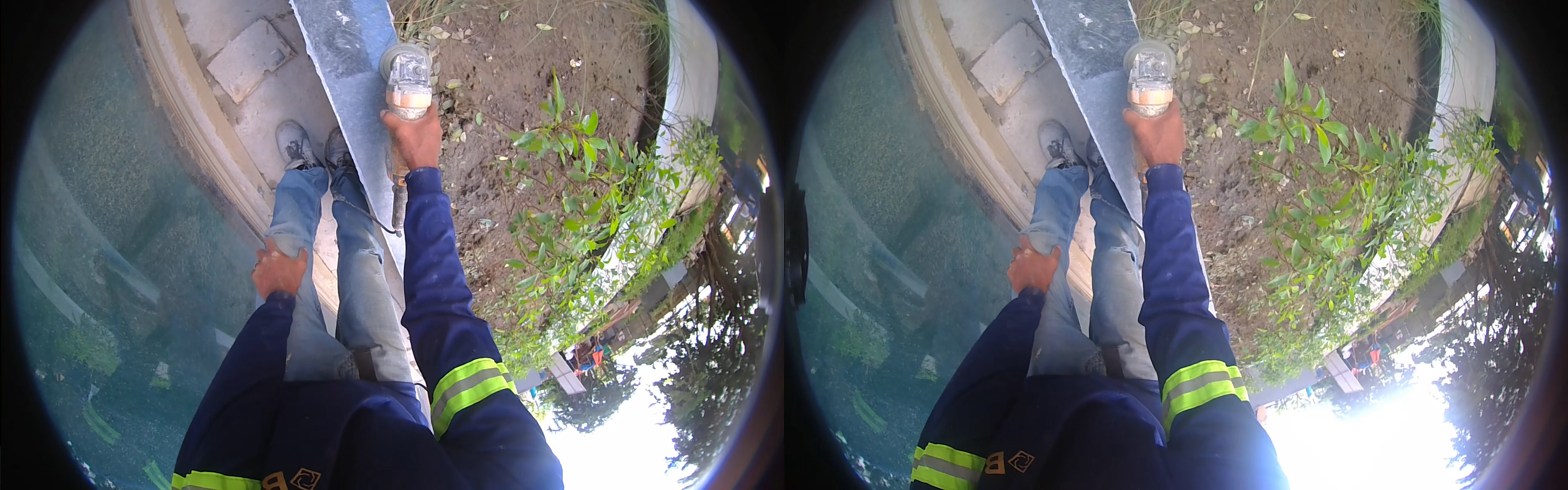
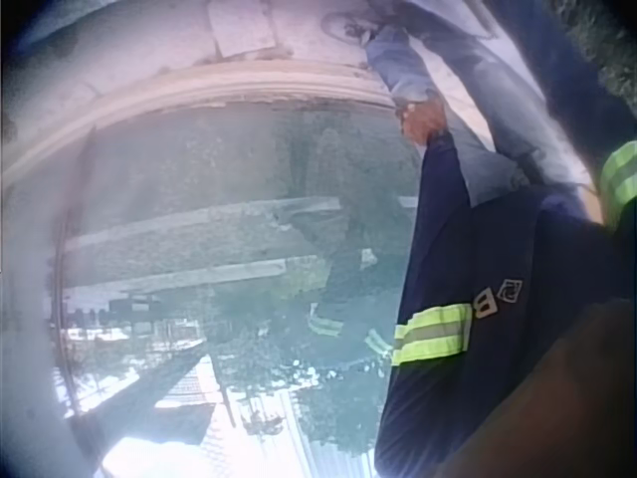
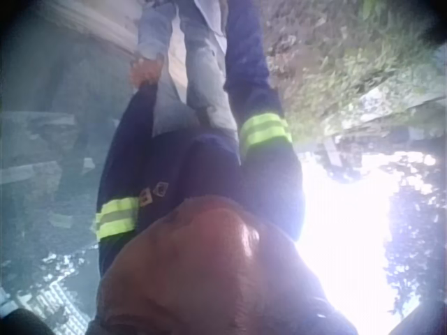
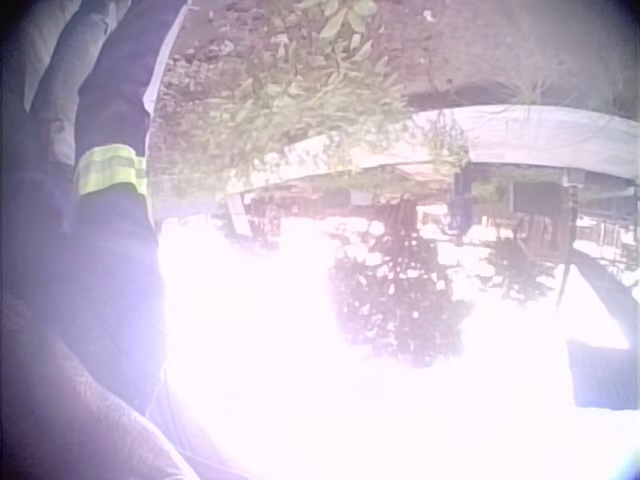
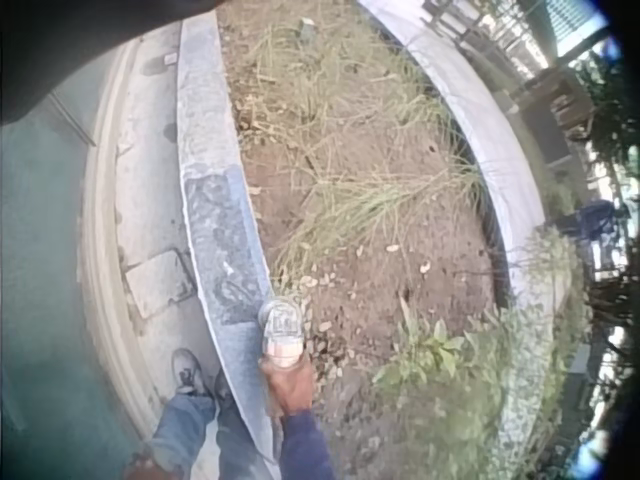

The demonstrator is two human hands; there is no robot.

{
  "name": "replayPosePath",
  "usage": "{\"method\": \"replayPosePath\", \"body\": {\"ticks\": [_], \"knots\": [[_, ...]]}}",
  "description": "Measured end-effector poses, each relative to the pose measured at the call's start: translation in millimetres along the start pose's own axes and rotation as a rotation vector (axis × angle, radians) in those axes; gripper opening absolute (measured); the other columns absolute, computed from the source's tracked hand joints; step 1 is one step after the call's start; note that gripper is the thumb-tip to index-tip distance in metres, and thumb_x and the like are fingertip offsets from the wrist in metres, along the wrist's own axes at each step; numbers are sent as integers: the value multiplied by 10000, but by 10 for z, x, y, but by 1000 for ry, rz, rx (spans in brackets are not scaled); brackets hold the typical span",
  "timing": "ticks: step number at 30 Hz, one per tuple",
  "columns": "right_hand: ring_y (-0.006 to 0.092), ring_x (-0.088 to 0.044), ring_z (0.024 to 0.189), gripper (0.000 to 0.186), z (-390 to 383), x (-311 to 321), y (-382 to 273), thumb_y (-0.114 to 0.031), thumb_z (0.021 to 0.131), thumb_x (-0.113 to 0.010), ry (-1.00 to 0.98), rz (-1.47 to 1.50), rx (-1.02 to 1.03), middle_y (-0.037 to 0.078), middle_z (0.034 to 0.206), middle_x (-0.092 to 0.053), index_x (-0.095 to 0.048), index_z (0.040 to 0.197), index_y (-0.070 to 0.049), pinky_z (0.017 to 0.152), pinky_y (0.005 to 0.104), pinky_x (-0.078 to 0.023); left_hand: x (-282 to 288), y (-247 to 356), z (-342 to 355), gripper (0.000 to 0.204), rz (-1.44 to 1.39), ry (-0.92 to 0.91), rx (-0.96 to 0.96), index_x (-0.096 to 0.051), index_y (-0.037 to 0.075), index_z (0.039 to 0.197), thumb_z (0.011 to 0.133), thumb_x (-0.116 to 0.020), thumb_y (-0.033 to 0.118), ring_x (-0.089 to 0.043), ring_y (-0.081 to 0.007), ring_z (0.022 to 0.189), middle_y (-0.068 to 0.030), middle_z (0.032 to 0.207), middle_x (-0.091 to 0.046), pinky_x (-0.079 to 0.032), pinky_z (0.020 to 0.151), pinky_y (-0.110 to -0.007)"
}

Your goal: The person uses a handheld angle grinder to grind a concrete curb edge along a sidewalk. They move the tool steadily along the curb, generating dust as they work.

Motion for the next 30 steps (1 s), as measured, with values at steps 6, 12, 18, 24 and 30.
{"method": "replayPosePath", "body": {"ticks": [6, 12, 18, 24, 30], "knots": [[411, -742, 1064, 773, 98, 138, 59, -408, 694, -891, 33, 57, -15, 252, 1147, -756, -619, 1266, 34, 939, 482, -550, 1, -27, -6, 813, -6, 25, 3, -557, 53, 1353, 830, -735, 650, -745, -407, 1049, -222, 1198, -695, -589, 924, -490], [337, -756, 1033, 711, 251, 21, -276, -367, 716, -912, 26, 22, 69, 237, 1138, -765, -648, 1214, 67, 933, 428, -565, 0, -20, -21, 792, -3, 31, -4, -568, 54, 1337, 826, -750, 631, -745, -410, 1050, -224, 1193, -700, -588, 924, -493], [447, -738, 1055, 763, 86, -39, -201, -432, 687, -884, 0, -65, 11, 265, 1113, -761, -625, 1234, 33, 935, 506, -554, 10, -12, -16, 806, -17, 27, -7, -560, 61, 1367, 826, -746, 629, -742, -418, 1057, -234, 1210, -694, -585, 929, -494], [401, -749, 1042, 739, 179, 118, -206, -401, 691, -897, 28, 8, -4, 249, 1119, -763, -639, 1218, 48, 928, 466, -560, -37, -43, 1, 825, -4, 13, -1, -552, 57, 1381, 833, -736, 646, -741, -418, 1057, -230, 1223, -689, -585, 929, -489], [449, -738, 1080, 806, 359, -82, -408, -432, 688, -899, -7, -10, 39, 295, 1138, -751, -605, 1260, 53, 943, 502, -564, -79, -36, -15, 842, 16, 27, -6, -547, 53, 1390, 837, -728, 662, -745, -404, 1044, -223, 1217, -689, -587, 918, -491]]}}
Point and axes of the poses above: each hand's wrist, its own z-axis towards the middle knuckle, its own x-axis out of the back of the hand, y = z × x, the point moved 10 cm from there along z, towards the middle knuckle
